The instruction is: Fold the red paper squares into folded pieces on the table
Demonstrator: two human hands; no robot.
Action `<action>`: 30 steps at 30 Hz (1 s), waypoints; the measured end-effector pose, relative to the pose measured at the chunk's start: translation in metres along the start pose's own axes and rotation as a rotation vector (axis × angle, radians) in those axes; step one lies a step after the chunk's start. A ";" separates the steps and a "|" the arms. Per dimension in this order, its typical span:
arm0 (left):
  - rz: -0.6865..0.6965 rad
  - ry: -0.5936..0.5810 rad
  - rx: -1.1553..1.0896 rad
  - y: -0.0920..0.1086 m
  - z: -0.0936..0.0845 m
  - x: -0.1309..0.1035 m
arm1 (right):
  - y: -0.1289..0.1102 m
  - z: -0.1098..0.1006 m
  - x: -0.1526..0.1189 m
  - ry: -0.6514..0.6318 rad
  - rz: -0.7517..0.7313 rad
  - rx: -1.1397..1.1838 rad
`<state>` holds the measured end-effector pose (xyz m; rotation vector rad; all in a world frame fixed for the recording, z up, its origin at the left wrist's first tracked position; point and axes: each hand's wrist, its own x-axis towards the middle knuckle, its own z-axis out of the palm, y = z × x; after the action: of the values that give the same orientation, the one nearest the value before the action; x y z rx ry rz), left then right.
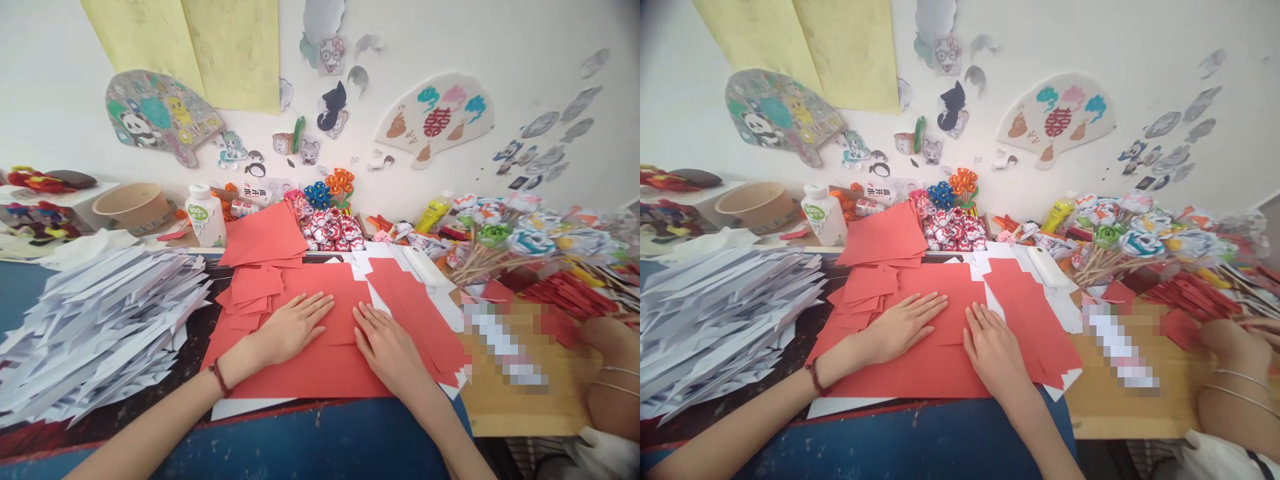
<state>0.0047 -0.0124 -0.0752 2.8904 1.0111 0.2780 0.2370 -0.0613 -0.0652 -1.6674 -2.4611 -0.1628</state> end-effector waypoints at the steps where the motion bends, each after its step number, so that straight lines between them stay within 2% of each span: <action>1: -0.006 0.002 -0.007 -0.001 0.002 -0.001 | -0.001 -0.004 0.003 -0.015 0.001 -0.015; 5: -0.002 0.016 -0.025 -0.001 0.004 -0.002 | -0.009 -0.029 0.021 -0.045 -0.050 -0.053; 8: -0.004 0.019 -0.028 -0.001 0.004 -0.002 | -0.019 -0.040 0.037 -0.057 0.052 0.040; 9: -0.003 0.017 -0.026 -0.001 0.004 -0.002 | -0.022 -0.040 0.042 -0.119 0.084 0.149; 10: -0.002 0.013 -0.023 -0.001 0.004 -0.002 | -0.023 -0.039 0.047 -0.231 0.080 0.271; 13: 0.005 0.001 -0.014 -0.002 0.005 -0.003 | -0.022 -0.028 0.063 -0.632 0.039 0.620; 15: 0.010 0.006 -0.012 -0.002 0.005 -0.004 | -0.019 -0.021 0.070 -0.751 0.071 0.701; 22: 0.011 0.033 -0.022 -0.004 0.008 -0.004 | -0.017 -0.011 0.080 -0.824 0.095 0.704; 27: 0.020 0.036 -0.023 -0.006 0.010 -0.004 | -0.016 -0.009 0.091 -1.013 0.110 0.682; 30: 0.019 0.041 -0.027 -0.006 0.009 -0.004 | -0.013 -0.010 0.092 -1.063 0.159 0.691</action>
<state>-0.0004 -0.0108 -0.0857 2.8831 0.9780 0.3507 0.1920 0.0156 -0.0372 -1.7865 -2.3770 1.7701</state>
